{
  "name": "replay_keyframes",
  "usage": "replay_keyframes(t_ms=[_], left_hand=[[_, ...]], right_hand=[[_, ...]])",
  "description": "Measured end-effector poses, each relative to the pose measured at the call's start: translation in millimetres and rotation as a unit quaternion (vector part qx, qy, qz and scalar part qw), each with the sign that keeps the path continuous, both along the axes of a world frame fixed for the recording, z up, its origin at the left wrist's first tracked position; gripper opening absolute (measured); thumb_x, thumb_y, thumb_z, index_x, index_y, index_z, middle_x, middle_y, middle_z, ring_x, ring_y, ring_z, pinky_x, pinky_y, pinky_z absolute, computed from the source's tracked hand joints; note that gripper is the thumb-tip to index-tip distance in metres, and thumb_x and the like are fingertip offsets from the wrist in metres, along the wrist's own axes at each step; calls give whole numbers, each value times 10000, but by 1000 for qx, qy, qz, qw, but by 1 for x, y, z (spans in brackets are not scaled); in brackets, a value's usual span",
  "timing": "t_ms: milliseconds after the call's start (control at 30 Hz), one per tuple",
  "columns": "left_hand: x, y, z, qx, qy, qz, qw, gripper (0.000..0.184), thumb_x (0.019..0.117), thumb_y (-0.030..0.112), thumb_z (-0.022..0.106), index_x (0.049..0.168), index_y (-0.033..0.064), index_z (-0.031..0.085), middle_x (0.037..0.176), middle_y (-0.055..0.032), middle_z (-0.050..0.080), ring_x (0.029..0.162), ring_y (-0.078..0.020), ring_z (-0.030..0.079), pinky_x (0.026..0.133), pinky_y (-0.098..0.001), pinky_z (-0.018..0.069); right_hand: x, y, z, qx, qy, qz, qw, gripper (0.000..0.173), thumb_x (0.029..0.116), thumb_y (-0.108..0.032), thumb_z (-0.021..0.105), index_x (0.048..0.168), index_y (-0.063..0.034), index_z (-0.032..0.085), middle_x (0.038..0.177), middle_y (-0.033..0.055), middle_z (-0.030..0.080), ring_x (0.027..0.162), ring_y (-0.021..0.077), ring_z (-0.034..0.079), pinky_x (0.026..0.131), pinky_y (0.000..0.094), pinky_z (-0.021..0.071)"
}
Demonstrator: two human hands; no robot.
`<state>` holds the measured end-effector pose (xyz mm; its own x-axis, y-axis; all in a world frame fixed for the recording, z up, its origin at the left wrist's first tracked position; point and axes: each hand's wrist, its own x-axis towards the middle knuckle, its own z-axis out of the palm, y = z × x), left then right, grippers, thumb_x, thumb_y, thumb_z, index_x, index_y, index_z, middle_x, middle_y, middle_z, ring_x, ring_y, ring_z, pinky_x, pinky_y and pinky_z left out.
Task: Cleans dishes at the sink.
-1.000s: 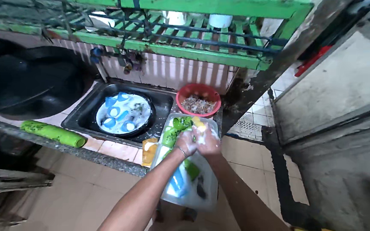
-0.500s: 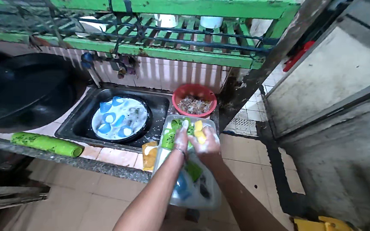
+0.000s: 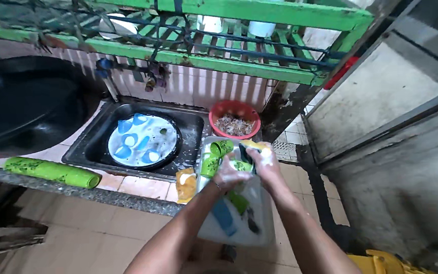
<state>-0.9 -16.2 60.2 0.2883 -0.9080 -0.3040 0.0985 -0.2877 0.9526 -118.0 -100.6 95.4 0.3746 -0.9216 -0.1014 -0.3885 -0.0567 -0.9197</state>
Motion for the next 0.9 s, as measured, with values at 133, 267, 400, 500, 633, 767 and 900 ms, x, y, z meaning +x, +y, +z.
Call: replay_keyframes(t_ms=[133,267,400,500,633,767,900], left_hand=[[55,4,18,-41,-193,-118,973,1317,619,71,938,1656,216,138,1371,-235,595,1190,-361,640,989,-577,537],[87,14,44,-54,-332,-304,891,1279,633,14,920,1656,240,186,1347,-215,629,1173,-389,649,982,-616,519],[85,20,31,-111,-504,-308,799,1078,710,110,899,1619,221,331,1426,-135,612,1256,-356,617,1025,-612,481],[95,18,24,-161,-559,-273,766,1005,716,120,896,1587,214,405,1366,-149,635,1254,-372,594,1014,-613,445],[125,3,37,-102,-452,-319,827,1268,632,170,942,1654,238,196,1423,-163,600,1245,-368,619,1021,-608,503],[118,18,50,-111,-443,-302,837,1290,632,133,957,1658,259,186,1437,-173,593,1245,-376,623,1033,-609,491],[119,28,19,-209,-604,-220,737,923,718,203,876,1543,204,462,1294,-152,667,1162,-365,647,940,-584,504]], right_hand=[[-7,22,17,-213,81,249,941,500,813,39,742,1294,-20,622,1221,169,680,1079,298,687,930,538,576],[5,18,4,-269,36,416,868,335,826,18,775,1155,-37,745,1149,98,750,1122,211,697,1128,491,466],[35,44,-29,-96,67,263,958,229,863,32,718,1089,62,691,1002,184,719,944,261,701,903,464,569],[59,62,-27,109,-12,85,990,279,1003,-76,566,1276,-24,583,1062,116,664,906,181,652,791,404,572],[57,40,3,-156,164,304,926,302,927,-17,669,1227,18,671,1147,209,710,1109,324,684,1012,533,531],[67,29,10,-229,157,399,874,281,817,-7,770,1088,45,717,1083,231,712,1074,363,679,992,562,516],[86,60,-30,124,-141,151,970,302,938,31,537,1237,16,574,1030,114,660,893,163,656,785,365,579]])
